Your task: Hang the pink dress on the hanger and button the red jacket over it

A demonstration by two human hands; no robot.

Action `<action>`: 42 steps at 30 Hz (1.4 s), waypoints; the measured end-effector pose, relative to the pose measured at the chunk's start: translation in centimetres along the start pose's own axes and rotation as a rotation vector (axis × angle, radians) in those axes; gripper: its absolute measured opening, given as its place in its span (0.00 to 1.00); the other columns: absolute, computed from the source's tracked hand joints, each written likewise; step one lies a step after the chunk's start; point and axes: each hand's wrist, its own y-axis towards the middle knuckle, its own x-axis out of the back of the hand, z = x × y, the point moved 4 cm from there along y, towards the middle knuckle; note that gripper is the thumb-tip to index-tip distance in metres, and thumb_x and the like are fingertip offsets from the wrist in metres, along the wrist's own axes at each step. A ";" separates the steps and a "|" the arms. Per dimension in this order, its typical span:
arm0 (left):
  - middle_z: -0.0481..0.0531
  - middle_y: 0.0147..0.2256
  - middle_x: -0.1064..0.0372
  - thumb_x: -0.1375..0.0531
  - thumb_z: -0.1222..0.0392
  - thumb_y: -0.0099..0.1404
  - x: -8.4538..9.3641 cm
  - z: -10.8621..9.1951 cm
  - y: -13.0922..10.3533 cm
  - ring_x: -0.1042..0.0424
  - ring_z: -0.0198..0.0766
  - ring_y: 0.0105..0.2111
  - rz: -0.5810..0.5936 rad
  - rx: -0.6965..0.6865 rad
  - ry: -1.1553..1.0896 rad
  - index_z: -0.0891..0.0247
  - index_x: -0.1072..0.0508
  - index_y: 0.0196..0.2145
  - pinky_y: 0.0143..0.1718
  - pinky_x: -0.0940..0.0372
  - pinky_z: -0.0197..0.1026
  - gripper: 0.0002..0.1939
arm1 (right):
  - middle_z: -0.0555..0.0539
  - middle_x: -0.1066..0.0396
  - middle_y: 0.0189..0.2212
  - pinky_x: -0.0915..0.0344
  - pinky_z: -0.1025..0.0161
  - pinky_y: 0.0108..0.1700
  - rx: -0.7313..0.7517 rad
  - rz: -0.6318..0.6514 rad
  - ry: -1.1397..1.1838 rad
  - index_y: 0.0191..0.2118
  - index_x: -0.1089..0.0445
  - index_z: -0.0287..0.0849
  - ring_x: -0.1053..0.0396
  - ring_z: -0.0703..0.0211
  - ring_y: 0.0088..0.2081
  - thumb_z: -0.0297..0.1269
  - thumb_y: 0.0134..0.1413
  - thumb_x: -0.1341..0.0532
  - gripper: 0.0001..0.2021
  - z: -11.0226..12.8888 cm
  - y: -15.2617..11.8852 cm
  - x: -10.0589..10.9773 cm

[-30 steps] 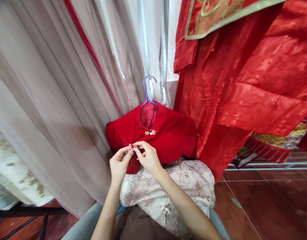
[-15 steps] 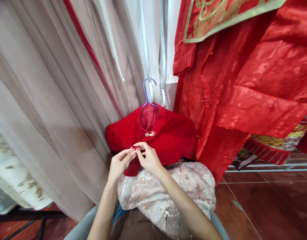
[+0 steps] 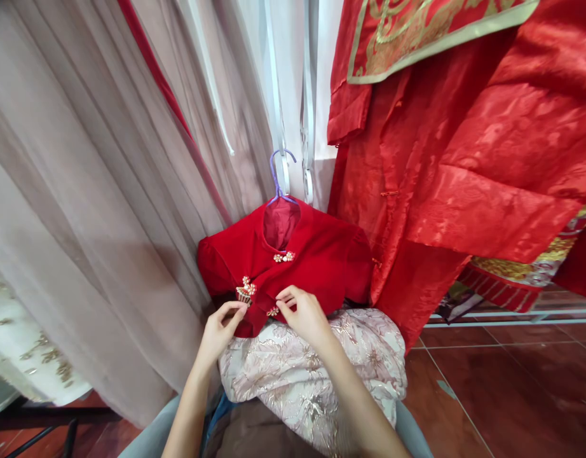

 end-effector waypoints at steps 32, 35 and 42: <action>0.48 0.25 0.29 0.44 0.71 0.47 -6.0 1.7 -0.7 0.30 0.35 0.25 0.014 0.026 0.135 0.64 0.32 0.29 0.30 0.36 0.36 0.10 | 0.50 0.29 0.28 0.36 0.67 0.33 -0.087 0.343 0.218 0.33 0.27 0.40 0.31 0.62 0.31 0.30 0.44 0.35 0.07 -3.7 -1.4 -2.2; 0.47 0.25 0.29 0.43 0.72 0.44 -5.7 1.8 -0.9 0.29 0.36 0.28 0.022 0.039 0.048 0.64 0.30 0.30 0.32 0.36 0.35 0.12 | 0.48 0.30 0.30 0.36 0.66 0.34 -0.043 0.378 0.161 0.35 0.24 0.42 0.32 0.62 0.30 0.30 0.49 0.38 0.08 -2.9 -1.6 -3.4; 0.50 0.27 0.27 0.39 0.68 0.45 -5.2 3.4 -0.9 0.27 0.36 0.28 0.056 0.108 -0.168 0.66 0.28 0.27 0.32 0.33 0.36 0.07 | 0.47 0.37 0.37 0.32 0.63 0.34 -0.044 0.168 0.109 0.59 0.38 0.48 0.36 0.66 0.27 0.30 0.55 0.44 0.25 -5.0 -0.9 -5.7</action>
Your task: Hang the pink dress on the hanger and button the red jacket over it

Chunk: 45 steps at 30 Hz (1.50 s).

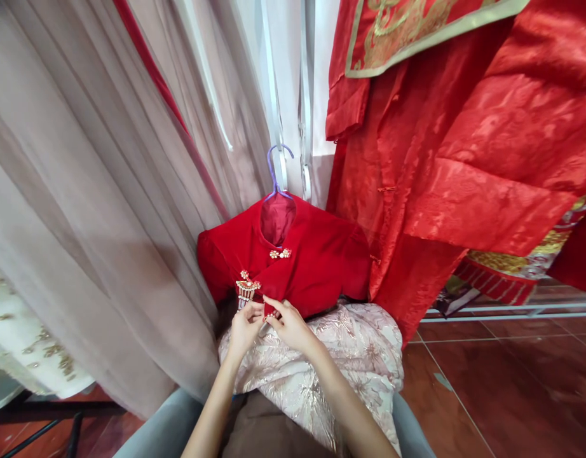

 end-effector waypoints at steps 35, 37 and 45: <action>0.56 0.29 0.23 0.32 0.59 0.44 1.2 -0.6 -0.2 0.24 0.41 0.30 0.097 0.136 -0.108 0.69 0.23 0.30 0.37 0.30 0.42 0.15 | 0.48 0.36 0.35 0.33 0.67 0.30 0.066 -0.151 -0.080 0.52 0.32 0.45 0.37 0.69 0.22 0.34 0.59 0.47 0.17 0.9 -0.1 0.0; 0.56 0.29 0.23 0.32 0.58 0.43 1.2 -0.5 -0.2 0.24 0.41 0.30 0.101 0.149 -0.112 0.69 0.23 0.30 0.38 0.30 0.42 0.16 | 0.47 0.35 0.34 0.33 0.66 0.32 0.077 -0.138 -0.129 0.53 0.33 0.44 0.36 0.67 0.24 0.33 0.59 0.47 0.17 1.0 0.0 0.1; 0.51 0.25 0.25 0.29 0.52 0.42 0.3 -0.2 -0.8 0.23 0.41 0.29 0.135 0.226 -0.326 0.66 0.32 0.34 0.37 0.28 0.44 0.25 | 0.45 0.32 0.40 0.35 0.56 0.47 0.114 -0.159 -0.245 0.53 0.35 0.46 0.32 0.56 0.40 0.30 0.57 0.46 0.18 0.8 -0.3 -0.2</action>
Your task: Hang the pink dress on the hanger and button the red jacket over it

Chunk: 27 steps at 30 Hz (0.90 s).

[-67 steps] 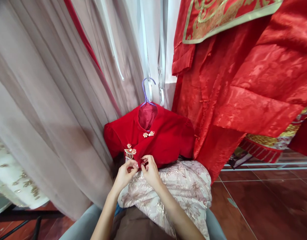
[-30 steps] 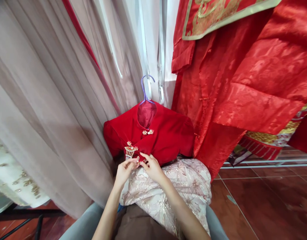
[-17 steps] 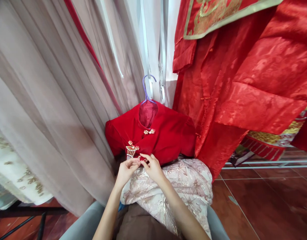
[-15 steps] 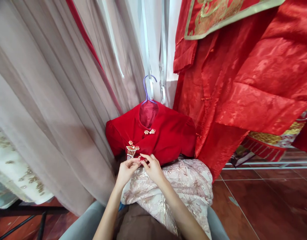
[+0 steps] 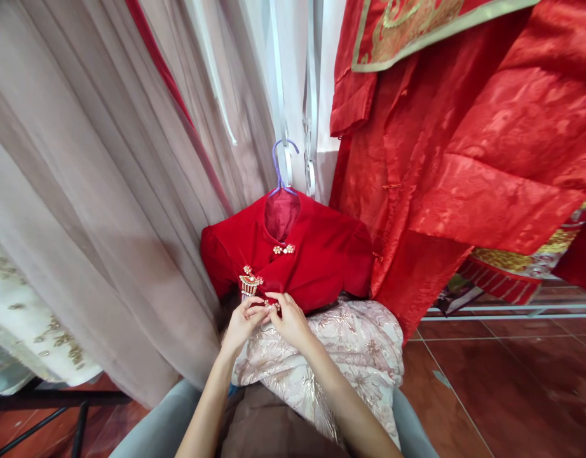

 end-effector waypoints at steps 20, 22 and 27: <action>0.42 0.20 0.40 0.44 0.50 0.62 4.6 -6.6 -3.3 0.42 0.27 0.17 -0.759 -0.635 0.278 0.64 0.32 0.32 0.19 0.43 0.30 0.13 | 0.43 0.30 0.38 0.30 0.69 0.25 0.004 -0.677 0.266 0.41 0.28 0.41 0.30 0.61 0.34 0.42 0.57 0.44 0.12 2.4 -0.8 11.6; 0.45 0.21 0.36 0.43 0.51 0.62 3.4 -6.1 -2.4 0.38 0.29 0.19 -0.544 -0.558 0.375 0.64 0.30 0.31 0.21 0.41 0.30 0.12 | 0.43 0.29 0.37 0.30 0.68 0.26 -0.017 -0.505 0.233 0.40 0.28 0.42 0.30 0.60 0.34 0.41 0.57 0.44 0.12 2.4 -0.3 9.9; 0.50 0.32 0.27 0.39 0.58 0.56 0.1 -3.4 -1.1 0.29 0.35 0.31 -0.005 -0.337 0.656 0.63 0.26 0.32 0.32 0.34 0.35 0.07 | 0.47 0.28 0.32 0.30 0.67 0.30 -0.055 0.021 0.212 0.37 0.30 0.42 0.29 0.60 0.35 0.35 0.53 0.42 0.06 1.1 0.0 4.3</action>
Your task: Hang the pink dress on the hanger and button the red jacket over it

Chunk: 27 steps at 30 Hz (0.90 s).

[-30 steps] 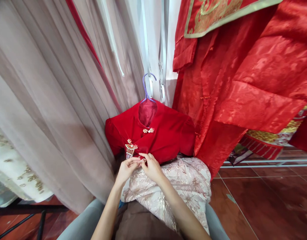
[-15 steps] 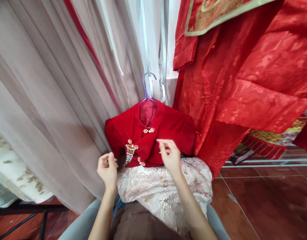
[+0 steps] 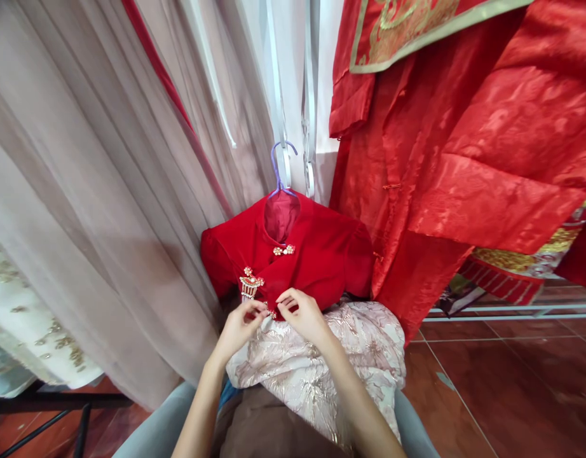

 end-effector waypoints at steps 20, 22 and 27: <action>0.52 0.29 0.27 0.35 0.55 0.52 -1.2 0.7 -0.1 0.26 0.38 0.30 0.037 0.111 -0.205 0.66 0.27 0.27 0.36 0.30 0.39 0.11 | 0.49 0.29 0.31 0.31 0.65 0.34 -0.024 0.130 0.125 0.39 0.34 0.42 0.28 0.61 0.33 0.30 0.53 0.44 0.07 -1.1 -0.2 -2.2; 0.52 0.30 0.27 0.34 0.56 0.51 -1.4 0.6 -0.1 0.27 0.37 0.30 0.042 0.102 -0.219 0.66 0.27 0.28 0.33 0.30 0.37 0.11 | 0.48 0.30 0.30 0.31 0.66 0.33 -0.036 0.132 0.121 0.38 0.33 0.41 0.28 0.61 0.33 0.30 0.52 0.44 0.07 -0.9 -0.3 -2.0; 0.52 0.32 0.27 0.34 0.50 0.51 -0.6 0.3 1.0 0.27 0.36 0.31 -0.237 0.153 -0.489 0.66 0.27 0.36 0.34 0.29 0.39 0.19 | 0.52 0.32 0.26 0.34 0.70 0.29 -0.068 0.216 0.076 0.34 0.32 0.42 0.31 0.64 0.28 0.26 0.44 0.42 0.09 -0.1 -0.6 -0.6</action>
